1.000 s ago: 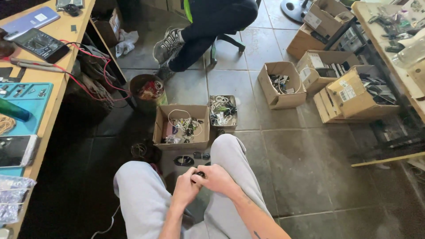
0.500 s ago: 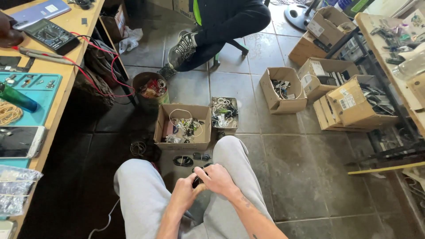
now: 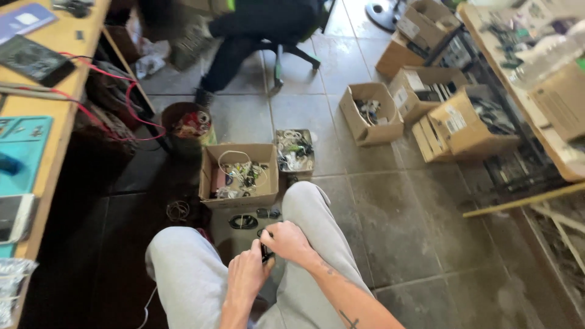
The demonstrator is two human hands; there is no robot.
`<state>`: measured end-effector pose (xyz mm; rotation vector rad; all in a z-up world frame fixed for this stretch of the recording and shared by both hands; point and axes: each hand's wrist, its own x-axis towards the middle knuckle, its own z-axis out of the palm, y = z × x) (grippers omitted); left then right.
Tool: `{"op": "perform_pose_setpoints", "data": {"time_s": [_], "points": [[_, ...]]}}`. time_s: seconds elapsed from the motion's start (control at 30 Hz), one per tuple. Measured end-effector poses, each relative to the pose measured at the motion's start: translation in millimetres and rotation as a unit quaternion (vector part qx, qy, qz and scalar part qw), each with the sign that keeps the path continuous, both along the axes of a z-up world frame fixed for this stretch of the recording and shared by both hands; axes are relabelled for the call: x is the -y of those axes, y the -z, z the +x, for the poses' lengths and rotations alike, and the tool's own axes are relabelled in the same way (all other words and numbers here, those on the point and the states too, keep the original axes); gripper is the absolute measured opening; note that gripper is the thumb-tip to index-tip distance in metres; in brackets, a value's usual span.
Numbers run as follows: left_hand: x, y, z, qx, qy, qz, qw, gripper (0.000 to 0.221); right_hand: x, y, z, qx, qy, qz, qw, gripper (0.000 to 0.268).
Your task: Sorting through boxes of electronic components, untangling and coiling various cables, and inspecting a smartphone.
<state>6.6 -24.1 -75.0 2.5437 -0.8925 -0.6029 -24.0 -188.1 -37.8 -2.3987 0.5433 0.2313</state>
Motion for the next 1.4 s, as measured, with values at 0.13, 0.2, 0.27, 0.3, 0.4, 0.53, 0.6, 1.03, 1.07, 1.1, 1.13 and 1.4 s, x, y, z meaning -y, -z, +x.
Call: {"op": "perform_pose_setpoints", "data": {"time_s": [0.13,0.2,0.27,0.3,0.4,0.53,0.6,1.03,1.07,1.1,1.13,1.4], "points": [[-1,25,7,-0.019,-0.007,-0.005,1.0,0.045,-3,-2,3,0.072,-0.021,-0.007,0.997,0.028],[1,21,12,-0.06,-0.024,-0.003,0.998,0.047,0,0,5,0.083,-0.039,-0.003,0.996,0.029],[0,15,11,-0.106,-0.044,0.0,0.993,0.051,0,-1,2,0.09,-0.059,0.002,0.994,0.03],[2,9,11,-0.145,-0.064,-0.009,0.987,0.06,2,-6,1,0.1,-0.068,0.024,0.992,0.027],[4,23,15,-0.202,-0.081,-0.044,0.975,0.063,5,-20,1,0.15,-0.084,0.107,0.979,0.027],[18,-62,1,-0.432,-0.196,-0.212,0.855,0.028,4,-41,-1,0.153,-0.072,0.454,0.875,0.025],[17,-49,-3,-0.468,-0.205,-0.254,0.821,0.016,2,-51,-3,0.138,-0.065,0.461,0.874,0.029],[28,-39,-12,-0.585,-0.145,-0.417,0.681,0.053,-2,-2,-10,0.156,-0.012,0.773,0.615,0.068],[25,-34,-16,-0.586,-0.148,-0.417,0.679,0.053,-3,0,-14,0.153,-0.01,0.774,0.615,0.068],[26,-31,-16,-0.599,-0.152,-0.413,0.669,0.053,-1,-1,-13,0.144,0.011,0.732,0.666,0.059],[26,-28,-16,-0.612,-0.156,-0.409,0.658,0.054,1,-2,-13,0.134,0.033,0.686,0.714,0.051],[24,-9,-15,-0.55,-0.109,-0.371,0.741,0.046,1,-28,-3,0.1,0.09,0.587,0.798,0.018]]}}
